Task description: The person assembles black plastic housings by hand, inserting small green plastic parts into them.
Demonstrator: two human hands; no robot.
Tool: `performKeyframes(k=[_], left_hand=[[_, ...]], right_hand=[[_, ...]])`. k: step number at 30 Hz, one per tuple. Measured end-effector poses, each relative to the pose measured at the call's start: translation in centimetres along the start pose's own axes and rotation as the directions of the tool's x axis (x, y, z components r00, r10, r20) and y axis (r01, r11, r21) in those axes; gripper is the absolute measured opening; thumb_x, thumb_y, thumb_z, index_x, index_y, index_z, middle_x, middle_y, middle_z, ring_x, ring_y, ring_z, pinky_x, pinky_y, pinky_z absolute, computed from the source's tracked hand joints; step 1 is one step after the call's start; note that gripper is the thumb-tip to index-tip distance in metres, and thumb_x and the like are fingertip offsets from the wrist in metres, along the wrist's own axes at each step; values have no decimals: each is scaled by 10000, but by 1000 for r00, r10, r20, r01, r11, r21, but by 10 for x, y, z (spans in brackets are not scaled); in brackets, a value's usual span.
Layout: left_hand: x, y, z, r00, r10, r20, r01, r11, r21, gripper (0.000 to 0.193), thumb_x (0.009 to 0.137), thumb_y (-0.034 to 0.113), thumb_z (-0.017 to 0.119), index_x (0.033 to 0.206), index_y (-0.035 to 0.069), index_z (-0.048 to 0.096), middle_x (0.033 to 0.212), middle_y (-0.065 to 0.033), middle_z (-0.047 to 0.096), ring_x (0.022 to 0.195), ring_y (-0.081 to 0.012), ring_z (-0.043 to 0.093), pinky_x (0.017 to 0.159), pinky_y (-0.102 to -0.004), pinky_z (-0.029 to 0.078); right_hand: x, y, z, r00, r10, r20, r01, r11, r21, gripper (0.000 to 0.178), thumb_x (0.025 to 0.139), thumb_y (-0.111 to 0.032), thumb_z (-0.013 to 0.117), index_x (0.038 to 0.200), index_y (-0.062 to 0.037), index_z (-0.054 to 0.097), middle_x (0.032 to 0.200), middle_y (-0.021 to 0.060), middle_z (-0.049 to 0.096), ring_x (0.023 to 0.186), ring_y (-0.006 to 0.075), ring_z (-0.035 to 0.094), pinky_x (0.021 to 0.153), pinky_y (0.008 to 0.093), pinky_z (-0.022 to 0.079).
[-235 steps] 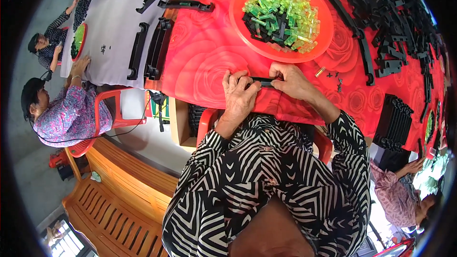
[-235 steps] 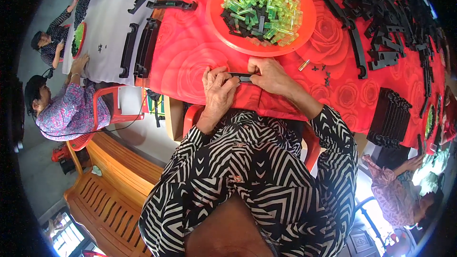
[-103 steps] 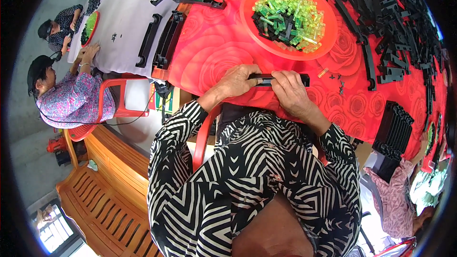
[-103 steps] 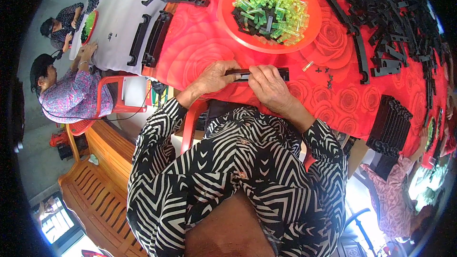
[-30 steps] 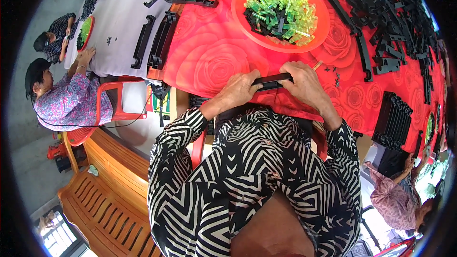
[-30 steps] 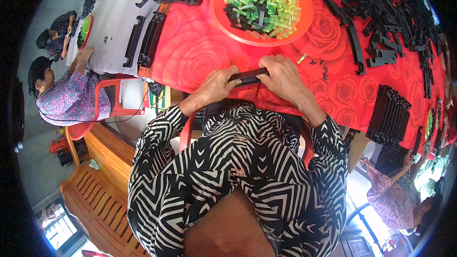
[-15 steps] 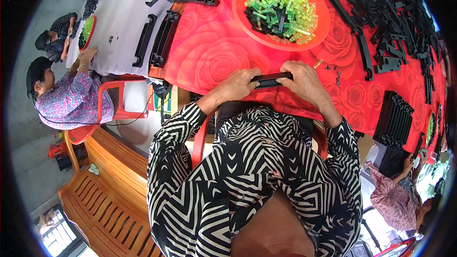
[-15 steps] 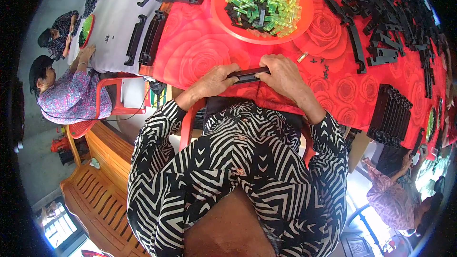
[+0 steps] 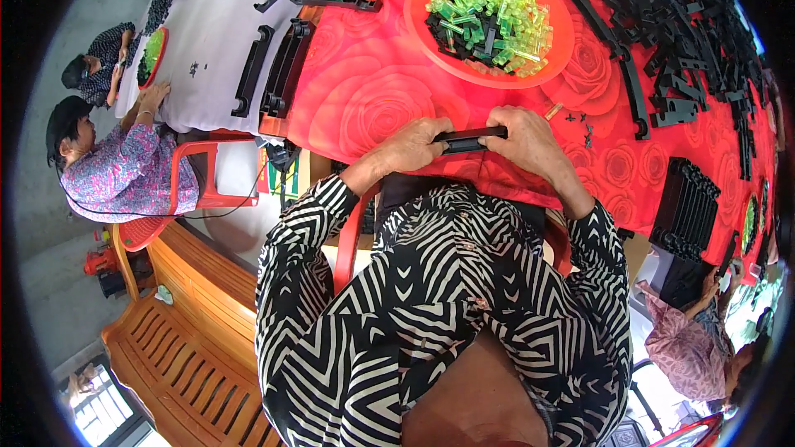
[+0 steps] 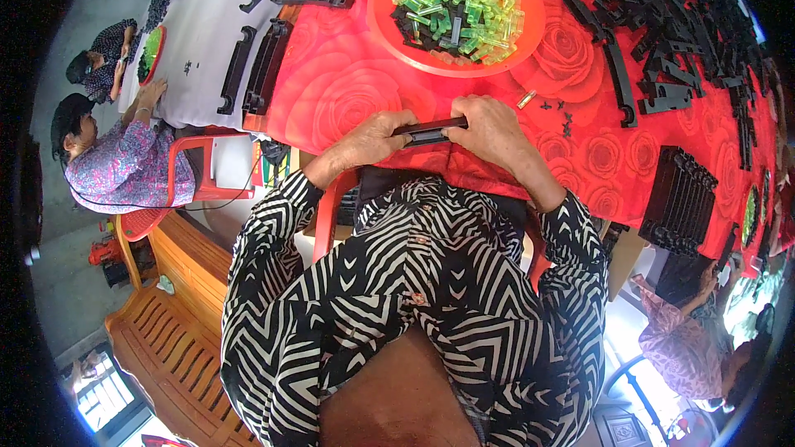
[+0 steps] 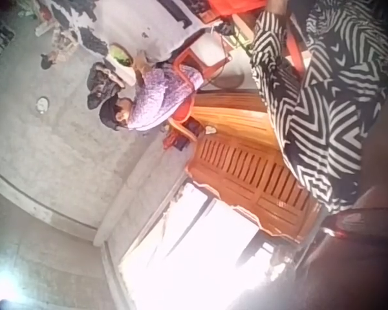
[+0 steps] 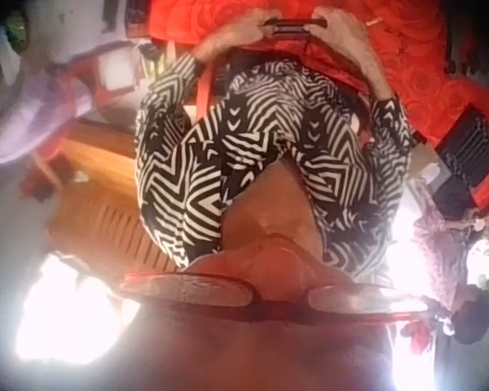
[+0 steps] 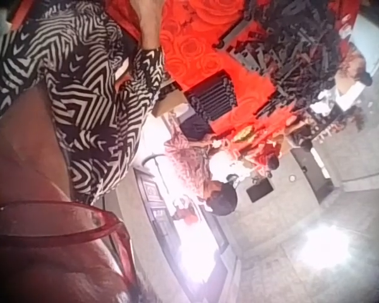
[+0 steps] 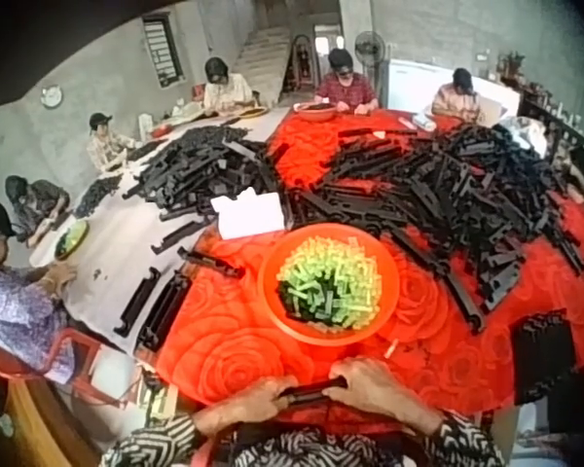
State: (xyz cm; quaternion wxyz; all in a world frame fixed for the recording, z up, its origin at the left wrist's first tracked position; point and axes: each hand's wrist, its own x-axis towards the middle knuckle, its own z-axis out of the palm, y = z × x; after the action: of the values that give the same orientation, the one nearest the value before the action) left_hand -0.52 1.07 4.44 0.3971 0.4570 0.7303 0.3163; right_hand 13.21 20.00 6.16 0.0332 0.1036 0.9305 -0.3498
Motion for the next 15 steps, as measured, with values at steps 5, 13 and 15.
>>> performKeyframes(k=[5,13,15], left_hand=[[-1,2,0,1000,-12,-11,12,1000,15,171,821,58,600,981,-4,599,792,-228,611,780,-375,626,678,-450,464],[-2,1,4,998,-26,-60,26,1000,5,191,807,49,589,989,-7,601,752,-222,601,752,-375,628,667,-450,462],[-4,4,5,995,-26,-96,27,1000,11,219,784,42,582,996,-4,605,735,-218,593,736,-371,625,654,-448,457]], right_hand=[[1,0,2,999,-24,-25,23,999,-32,292,716,-230,739,870,-26,598,783,149,603,768,343,604,651,445,447],[3,-8,2,999,-23,-46,17,994,-108,298,683,-241,715,831,-19,583,802,156,608,797,358,592,692,466,460],[3,-9,1,999,-3,-36,-2,992,-126,297,680,-256,697,807,-15,580,819,169,616,813,366,595,711,480,471]])
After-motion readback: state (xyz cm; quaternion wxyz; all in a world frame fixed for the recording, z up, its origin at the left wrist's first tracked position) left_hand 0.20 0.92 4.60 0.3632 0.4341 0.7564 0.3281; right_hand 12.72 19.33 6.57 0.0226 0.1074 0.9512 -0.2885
